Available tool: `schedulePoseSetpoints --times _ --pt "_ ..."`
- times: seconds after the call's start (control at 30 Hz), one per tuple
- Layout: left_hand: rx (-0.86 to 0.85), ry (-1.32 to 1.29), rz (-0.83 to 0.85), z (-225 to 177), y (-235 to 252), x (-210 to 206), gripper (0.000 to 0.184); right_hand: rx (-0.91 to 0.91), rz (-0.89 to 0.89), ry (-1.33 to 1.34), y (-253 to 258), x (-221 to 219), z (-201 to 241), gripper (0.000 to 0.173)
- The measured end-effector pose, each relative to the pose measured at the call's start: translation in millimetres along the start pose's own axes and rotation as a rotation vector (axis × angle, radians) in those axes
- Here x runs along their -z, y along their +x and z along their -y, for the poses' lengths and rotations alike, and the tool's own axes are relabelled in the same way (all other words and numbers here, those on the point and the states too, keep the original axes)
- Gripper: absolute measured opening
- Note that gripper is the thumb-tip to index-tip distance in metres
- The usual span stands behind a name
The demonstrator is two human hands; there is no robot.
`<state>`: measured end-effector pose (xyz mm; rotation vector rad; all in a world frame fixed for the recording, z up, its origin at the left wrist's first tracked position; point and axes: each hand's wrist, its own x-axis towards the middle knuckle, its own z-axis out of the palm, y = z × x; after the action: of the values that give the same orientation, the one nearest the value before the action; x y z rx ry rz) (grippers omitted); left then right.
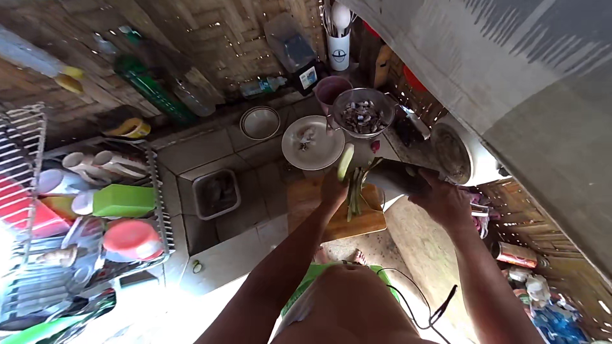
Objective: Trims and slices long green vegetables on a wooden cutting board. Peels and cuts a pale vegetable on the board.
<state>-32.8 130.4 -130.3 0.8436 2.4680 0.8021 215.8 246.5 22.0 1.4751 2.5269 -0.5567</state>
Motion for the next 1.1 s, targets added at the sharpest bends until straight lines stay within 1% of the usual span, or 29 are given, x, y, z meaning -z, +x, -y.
schedulePoseSetpoints --times 0.07,0.13,0.2,0.27,0.33,0.4,0.47,0.53,0.57,0.63,0.7,0.77,0.8,0.87,0.93,1.0,1.1 --pt "0.046 0.036 0.008 12.2 -7.9 2.1 0.044 0.025 0.033 0.12 6.5 -9.7 -7.9 0.079" --pt "0.084 0.03 0.06 13.4 -16.1 0.0 0.046 0.073 0.012 0.199 17.1 -26.4 -15.0 0.078" --pt "0.112 -0.105 0.074 8.8 -20.5 -12.4 0.046 0.082 -0.003 0.254 24.7 -37.2 -13.5 0.077" --pt "0.144 -0.283 0.09 4.1 -18.1 -27.8 0.048 0.049 -0.021 0.237 27.0 -41.2 -4.1 0.077" --pt "0.175 -0.454 0.107 3.0 -14.0 -34.7 0.043 0.01 -0.046 0.172 26.6 -43.0 4.6 0.078" --pt "0.225 -0.544 0.078 7.7 -12.2 -29.0 0.042 -0.022 -0.054 0.119 26.2 -44.0 7.3 0.077" --pt "0.257 -0.573 0.006 18.6 -13.9 -13.7 0.047 -0.044 -0.072 0.106 25.9 -46.4 4.9 0.077" --pt "0.267 -0.428 -0.107 20.4 -22.3 8.4 0.046 -0.069 -0.084 0.071 24.2 -49.7 3.5 0.075" --pt "0.236 -0.335 -0.138 13.8 -29.0 21.5 0.044 -0.089 -0.076 0.052 23.1 -50.7 5.7 0.075" --pt "0.085 -0.205 -0.113 -15.2 -44.6 42.6 0.043 -0.125 -0.041 0.022 22.3 -52.5 14.4 0.075" --pt "-0.098 -0.101 -0.048 -46.9 -54.8 41.6 0.049 -0.125 -0.027 -0.007 22.1 -58.6 23.8 0.075" --pt "-0.26 -0.006 0.003 -74.3 -50.9 28.4 0.056 -0.103 -0.014 -0.019 21.4 -62.1 36.0 0.075" --pt "-0.31 0.031 0.022 -83.9 -45.1 20.0 0.057 -0.088 -0.014 -0.018 20.1 -64.6 41.1 0.075" --pt "-0.309 0.121 0.086 -95.5 -31.3 6.1 0.061 -0.071 -0.03 -0.028 17.2 -70.9 46.0 0.077" --pt "-0.289 0.182 0.095 -93.6 -19.9 -2.3 0.064 -0.067 -0.073 -0.001 12.9 -76.9 42.5 0.079" --pt "-0.265 0.197 0.061 -82.5 -7.8 -6.1 0.059 -0.074 -0.104 0.01 7.6 -80.7 35.0 0.086" --pt "-0.168 0.138 0.078 -56.6 13.3 -9.0 0.056 -0.114 -0.089 -0.005 -8.4 -83.3 18.8 0.087"
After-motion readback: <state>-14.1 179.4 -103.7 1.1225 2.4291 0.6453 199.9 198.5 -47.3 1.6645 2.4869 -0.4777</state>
